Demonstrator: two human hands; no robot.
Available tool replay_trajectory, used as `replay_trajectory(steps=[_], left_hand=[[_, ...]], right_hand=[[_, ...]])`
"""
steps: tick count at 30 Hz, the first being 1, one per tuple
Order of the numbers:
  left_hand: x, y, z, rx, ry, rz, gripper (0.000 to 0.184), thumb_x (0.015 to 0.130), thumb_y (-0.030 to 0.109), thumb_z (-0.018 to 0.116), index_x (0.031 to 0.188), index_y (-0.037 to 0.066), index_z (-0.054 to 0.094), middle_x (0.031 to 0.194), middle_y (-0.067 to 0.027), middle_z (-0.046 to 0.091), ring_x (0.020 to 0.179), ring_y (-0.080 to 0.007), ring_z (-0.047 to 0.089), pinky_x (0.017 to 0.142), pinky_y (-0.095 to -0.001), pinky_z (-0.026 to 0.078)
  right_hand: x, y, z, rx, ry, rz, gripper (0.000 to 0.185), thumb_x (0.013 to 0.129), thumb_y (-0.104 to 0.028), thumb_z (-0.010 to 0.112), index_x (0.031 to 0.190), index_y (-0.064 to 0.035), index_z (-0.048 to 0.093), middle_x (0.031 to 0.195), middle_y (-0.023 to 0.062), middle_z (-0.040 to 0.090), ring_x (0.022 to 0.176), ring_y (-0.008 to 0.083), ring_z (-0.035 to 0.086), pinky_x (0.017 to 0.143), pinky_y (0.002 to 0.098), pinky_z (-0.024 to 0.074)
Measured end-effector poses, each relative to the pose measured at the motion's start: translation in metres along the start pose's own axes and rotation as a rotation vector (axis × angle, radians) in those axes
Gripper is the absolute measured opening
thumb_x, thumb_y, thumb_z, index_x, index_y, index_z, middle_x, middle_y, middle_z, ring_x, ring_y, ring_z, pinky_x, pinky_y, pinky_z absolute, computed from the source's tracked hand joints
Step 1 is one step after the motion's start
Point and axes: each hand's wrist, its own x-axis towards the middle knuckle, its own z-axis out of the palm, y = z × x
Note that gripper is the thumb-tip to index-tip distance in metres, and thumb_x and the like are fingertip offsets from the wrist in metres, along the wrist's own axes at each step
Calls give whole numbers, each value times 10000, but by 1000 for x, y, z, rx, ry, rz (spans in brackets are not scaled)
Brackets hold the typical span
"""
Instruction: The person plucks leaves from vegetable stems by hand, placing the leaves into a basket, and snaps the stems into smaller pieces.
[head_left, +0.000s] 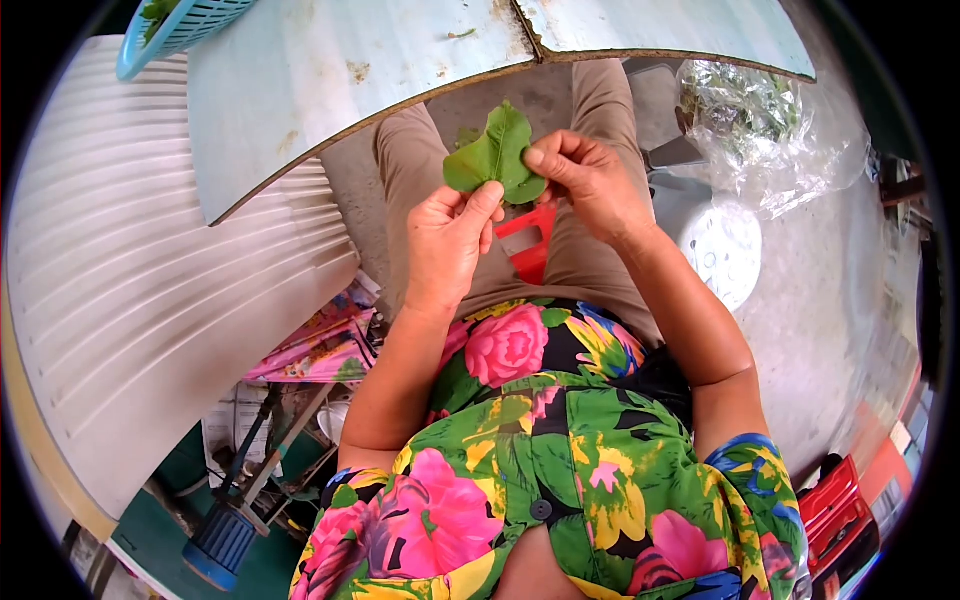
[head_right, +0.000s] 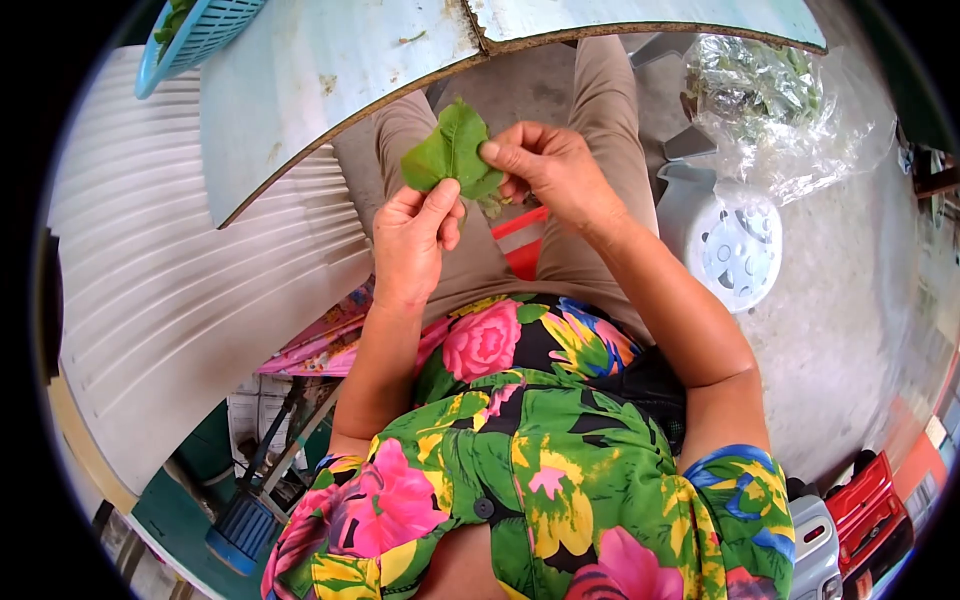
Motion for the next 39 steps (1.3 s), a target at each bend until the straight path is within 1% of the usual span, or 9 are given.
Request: replay_trajectory(steps=[8,12,17,21,24,28,32,34,39], left_hand=[[-3,-1,4,50,-53,-56,136,795,137,606,748,13,577,615,-20,544,439,-26,407,398,-166,304],[-4,0,3,99,-104,-81,120,797,142,601,765,29,580,618,-18,543,458,-34,418,411,-172,324],[-4,4,0,125,-118,-72,99,800,141,594,802,42,591,623,-13,536,473,-43,427,421,-178,334],[-3,1,0,154,-132,-107,93,799,133,594,791,40,594,632,-10,541,473,-35,418,418,-168,323],[-4,-1,3,254,-171,-77,94,802,127,588,777,36,593,634,-2,539,477,-19,402,414,-157,304],[-5,0,2,372,-170,-33,153,807,124,575,735,-11,572,625,27,533,566,-24,457,515,-176,379],[-4,6,2,234,-111,50,150,813,122,560,738,-8,569,624,34,522,558,-21,449,505,-175,370],[-5,10,3,266,-123,19,158,815,126,556,731,-8,567,615,33,514,559,-20,443,507,-173,365],[-4,2,-5,306,-138,22,171,816,130,556,718,-9,566,608,34,509,557,-15,438,506,-169,361]], right_hand=[[0,-10,6,-20,-58,-152,222,763,-220,646,893,-66,553,736,8,566,663,71,510,590,200,414],[2,-10,1,-27,-69,-1,147,758,-179,651,810,-64,576,720,-15,576,640,52,512,570,177,410],[10,-9,-3,-23,92,-108,206,798,-241,603,716,-54,572,627,-37,522,551,23,426,501,176,345],[9,-15,-3,-44,128,-167,224,779,-254,625,753,-35,585,650,-26,540,589,55,473,555,195,388],[4,-17,9,-497,-23,-525,310,705,-246,686,854,10,593,681,18,579,667,132,541,649,245,440],[4,-19,10,-539,-220,-231,259,725,-234,669,761,11,596,589,25,556,559,75,486,515,244,425],[10,-17,5,-472,-46,-189,249,790,-243,614,732,-1,594,574,3,527,555,36,444,482,213,393],[13,-11,3,-421,145,-371,263,808,-272,596,717,-26,576,575,-56,454,529,14,358,441,184,290],[11,-34,-20,-356,226,-144,397,811,-382,556,758,11,572,603,-8,494,543,61,424,476,219,362]])
